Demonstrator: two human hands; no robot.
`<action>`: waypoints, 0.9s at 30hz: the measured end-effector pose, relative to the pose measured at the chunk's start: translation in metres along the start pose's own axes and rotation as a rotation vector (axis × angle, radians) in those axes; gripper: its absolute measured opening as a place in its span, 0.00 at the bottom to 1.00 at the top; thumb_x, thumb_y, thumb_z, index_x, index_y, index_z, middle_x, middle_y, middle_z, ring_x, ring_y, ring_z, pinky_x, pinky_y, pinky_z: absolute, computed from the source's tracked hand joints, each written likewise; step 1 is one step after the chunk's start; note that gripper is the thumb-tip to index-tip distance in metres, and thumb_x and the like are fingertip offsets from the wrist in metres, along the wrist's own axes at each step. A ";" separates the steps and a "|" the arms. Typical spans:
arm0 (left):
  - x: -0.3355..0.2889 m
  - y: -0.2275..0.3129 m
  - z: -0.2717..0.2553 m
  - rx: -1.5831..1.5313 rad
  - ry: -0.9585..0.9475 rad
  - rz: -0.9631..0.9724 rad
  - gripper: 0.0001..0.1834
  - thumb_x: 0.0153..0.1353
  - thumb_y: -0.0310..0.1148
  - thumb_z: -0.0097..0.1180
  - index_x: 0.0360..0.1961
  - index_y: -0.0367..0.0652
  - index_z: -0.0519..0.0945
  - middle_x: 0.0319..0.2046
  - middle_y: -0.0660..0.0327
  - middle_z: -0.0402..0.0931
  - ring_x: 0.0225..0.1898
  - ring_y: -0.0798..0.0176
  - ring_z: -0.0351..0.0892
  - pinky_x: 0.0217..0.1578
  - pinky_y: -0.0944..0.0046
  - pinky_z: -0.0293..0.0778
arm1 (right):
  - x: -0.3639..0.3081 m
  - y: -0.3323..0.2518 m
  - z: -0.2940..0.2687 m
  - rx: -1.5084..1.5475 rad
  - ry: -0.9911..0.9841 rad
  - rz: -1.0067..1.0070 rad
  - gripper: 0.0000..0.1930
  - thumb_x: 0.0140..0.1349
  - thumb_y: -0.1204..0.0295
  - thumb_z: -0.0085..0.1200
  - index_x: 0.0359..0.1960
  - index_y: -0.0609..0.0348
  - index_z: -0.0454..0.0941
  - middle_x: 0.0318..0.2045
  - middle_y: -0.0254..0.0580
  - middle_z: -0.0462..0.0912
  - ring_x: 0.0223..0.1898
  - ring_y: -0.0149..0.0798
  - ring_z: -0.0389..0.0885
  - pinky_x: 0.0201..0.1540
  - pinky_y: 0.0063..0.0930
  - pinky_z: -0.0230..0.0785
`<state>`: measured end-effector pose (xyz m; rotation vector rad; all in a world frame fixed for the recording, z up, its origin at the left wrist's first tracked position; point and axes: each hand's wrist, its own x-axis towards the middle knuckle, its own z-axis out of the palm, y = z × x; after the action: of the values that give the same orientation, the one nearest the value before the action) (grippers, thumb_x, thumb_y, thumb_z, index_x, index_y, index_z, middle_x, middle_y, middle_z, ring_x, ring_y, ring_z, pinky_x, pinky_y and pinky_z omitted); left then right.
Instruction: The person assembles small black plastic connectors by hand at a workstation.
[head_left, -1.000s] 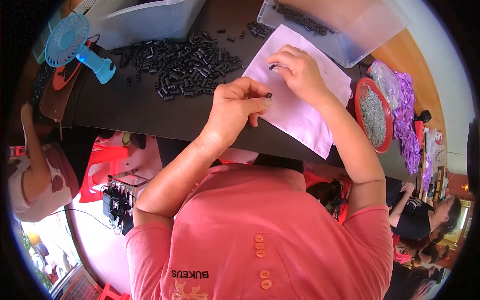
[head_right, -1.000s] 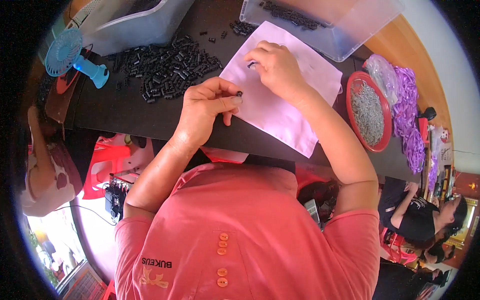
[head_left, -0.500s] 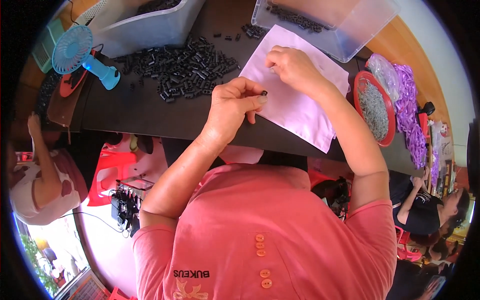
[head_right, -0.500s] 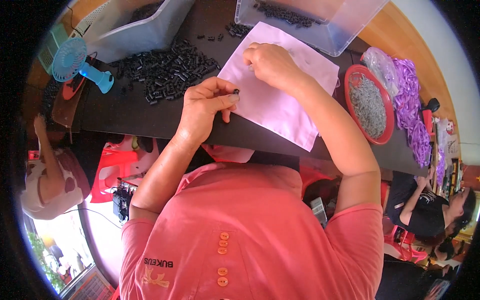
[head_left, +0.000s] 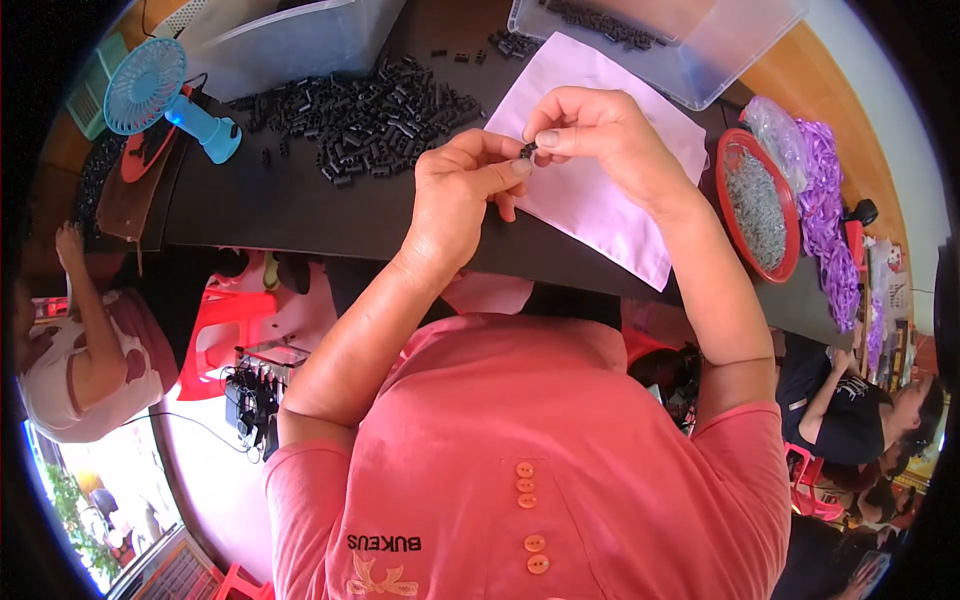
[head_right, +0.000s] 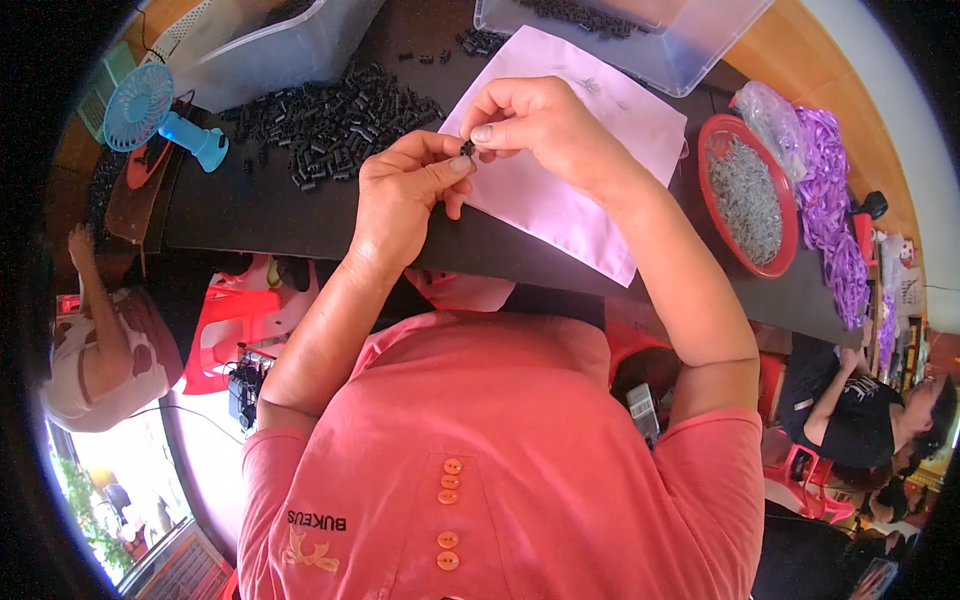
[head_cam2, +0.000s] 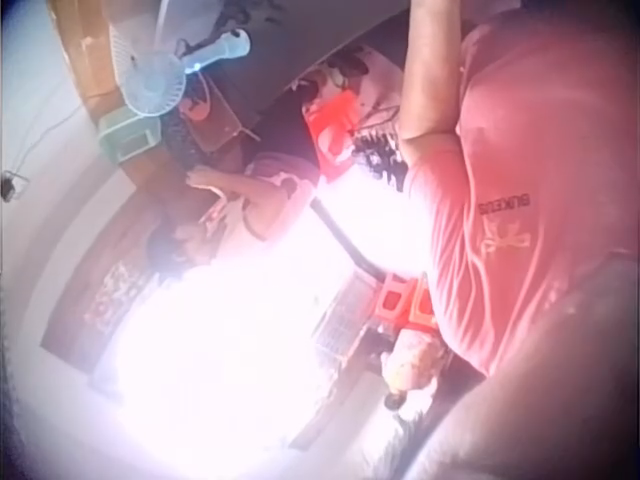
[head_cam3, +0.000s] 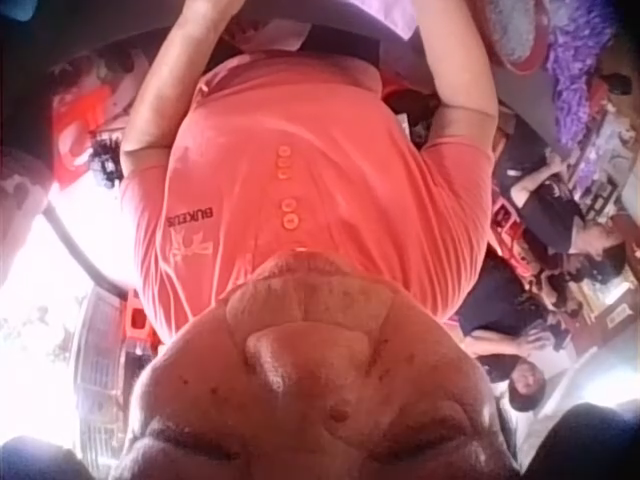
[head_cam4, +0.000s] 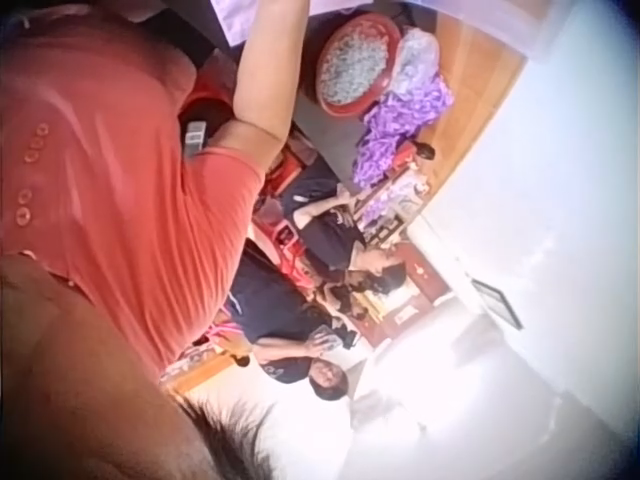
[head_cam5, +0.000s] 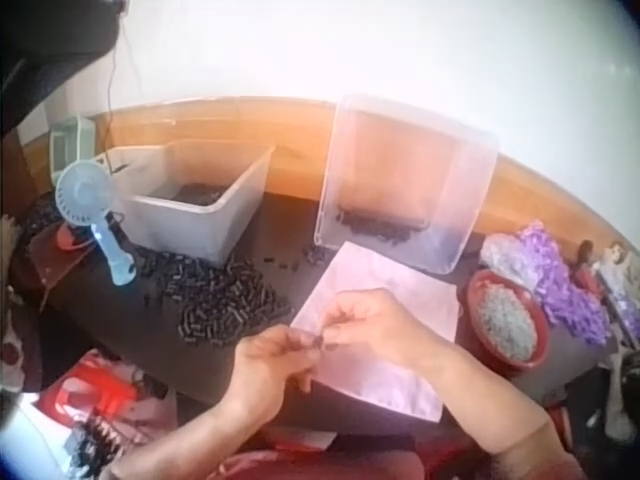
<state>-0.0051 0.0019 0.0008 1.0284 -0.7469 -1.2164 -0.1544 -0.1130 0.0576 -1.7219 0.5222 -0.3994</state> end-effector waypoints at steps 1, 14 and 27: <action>0.000 0.000 0.001 -0.017 0.015 0.003 0.05 0.60 0.22 0.57 0.37 0.32 0.78 0.25 0.59 0.77 0.21 0.69 0.74 0.22 0.73 0.68 | 0.000 0.000 0.002 0.021 -0.020 0.001 0.05 0.58 0.77 0.53 0.34 0.64 0.79 0.30 0.34 0.80 0.35 0.27 0.77 0.43 0.22 0.70; 0.001 -0.004 -0.001 -0.100 0.019 0.038 0.05 0.58 0.21 0.59 0.36 0.32 0.78 0.25 0.58 0.78 0.23 0.68 0.76 0.21 0.71 0.71 | -0.006 0.003 0.021 -0.090 0.182 -0.158 0.04 0.59 0.80 0.55 0.33 0.65 0.81 0.29 0.35 0.82 0.34 0.26 0.78 0.41 0.21 0.71; 0.000 -0.002 0.001 -0.097 0.028 0.032 0.05 0.57 0.20 0.59 0.35 0.31 0.78 0.25 0.58 0.77 0.23 0.68 0.75 0.19 0.71 0.71 | -0.008 0.008 0.029 -0.138 0.242 -0.253 0.04 0.59 0.80 0.55 0.34 0.66 0.81 0.30 0.36 0.83 0.34 0.27 0.79 0.41 0.21 0.70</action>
<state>-0.0070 0.0021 -0.0010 0.9485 -0.6737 -1.1968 -0.1467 -0.0866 0.0439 -1.8920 0.5160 -0.7748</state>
